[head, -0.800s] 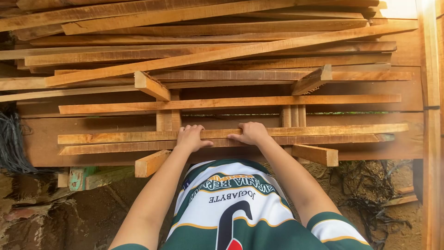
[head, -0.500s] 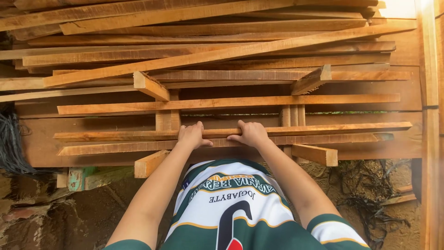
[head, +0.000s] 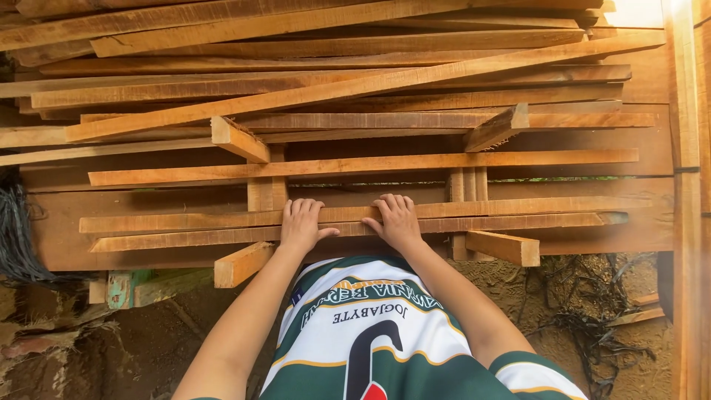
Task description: Arranging and sorting thin wooden planks on a rack.
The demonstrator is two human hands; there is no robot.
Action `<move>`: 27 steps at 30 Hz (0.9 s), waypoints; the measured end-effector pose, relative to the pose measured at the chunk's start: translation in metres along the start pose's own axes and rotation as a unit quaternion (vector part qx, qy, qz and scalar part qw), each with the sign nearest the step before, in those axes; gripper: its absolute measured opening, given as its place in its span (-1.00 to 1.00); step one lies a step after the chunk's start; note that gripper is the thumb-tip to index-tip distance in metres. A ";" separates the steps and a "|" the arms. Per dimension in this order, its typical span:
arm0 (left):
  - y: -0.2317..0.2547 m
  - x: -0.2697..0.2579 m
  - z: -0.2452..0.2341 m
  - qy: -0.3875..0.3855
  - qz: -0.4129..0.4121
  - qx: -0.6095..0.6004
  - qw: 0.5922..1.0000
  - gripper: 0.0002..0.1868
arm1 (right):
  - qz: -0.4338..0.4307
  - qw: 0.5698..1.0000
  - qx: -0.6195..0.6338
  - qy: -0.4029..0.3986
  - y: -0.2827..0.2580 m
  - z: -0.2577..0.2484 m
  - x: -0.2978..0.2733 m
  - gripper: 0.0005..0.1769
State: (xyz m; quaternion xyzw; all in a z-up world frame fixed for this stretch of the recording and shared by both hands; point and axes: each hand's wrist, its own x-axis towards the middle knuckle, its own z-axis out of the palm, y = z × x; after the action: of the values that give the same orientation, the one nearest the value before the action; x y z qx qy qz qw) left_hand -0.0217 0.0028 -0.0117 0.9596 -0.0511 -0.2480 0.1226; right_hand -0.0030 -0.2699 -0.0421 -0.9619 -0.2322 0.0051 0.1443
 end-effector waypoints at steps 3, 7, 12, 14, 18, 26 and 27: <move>0.003 -0.009 0.007 0.031 -0.007 -0.024 0.999 -0.19 | 0.015 0.997 0.055 -0.057 -0.006 -0.008 0.006 -0.53; -0.001 -0.005 0.012 0.030 -0.013 -0.031 0.999 -0.16 | 0.059 0.991 0.029 -0.116 -0.003 -0.023 0.021 -0.37; 0.006 -0.003 0.004 -0.026 -0.024 -0.022 0.999 -0.17 | 0.076 0.968 0.020 -0.237 -0.009 -0.033 0.028 -0.26; 0.005 0.008 0.008 -0.035 -0.027 -0.024 0.999 -0.18 | 0.087 0.961 0.029 -0.261 -0.006 -0.049 0.037 -0.24; 0.001 0.009 0.015 -0.066 -0.046 -0.038 0.996 -0.17 | 0.128 0.912 0.027 -0.390 -0.014 -0.073 0.060 -0.03; 0.005 0.010 0.004 -0.119 -0.067 -0.049 0.989 -0.18 | 0.104 0.929 -0.004 -0.354 -0.013 -0.053 0.047 0.00; 0.005 0.016 0.003 -0.120 -0.067 -0.052 0.989 -0.18 | 0.100 0.941 -0.011 -0.322 -0.011 -0.054 0.047 -0.04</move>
State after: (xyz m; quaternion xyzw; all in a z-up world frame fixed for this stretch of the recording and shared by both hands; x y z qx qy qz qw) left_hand -0.0095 -0.0057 -0.0205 0.9166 0.0122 -0.3713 0.1480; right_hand 0.0383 -0.2537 0.0154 -0.9286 -0.1685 0.3269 0.0498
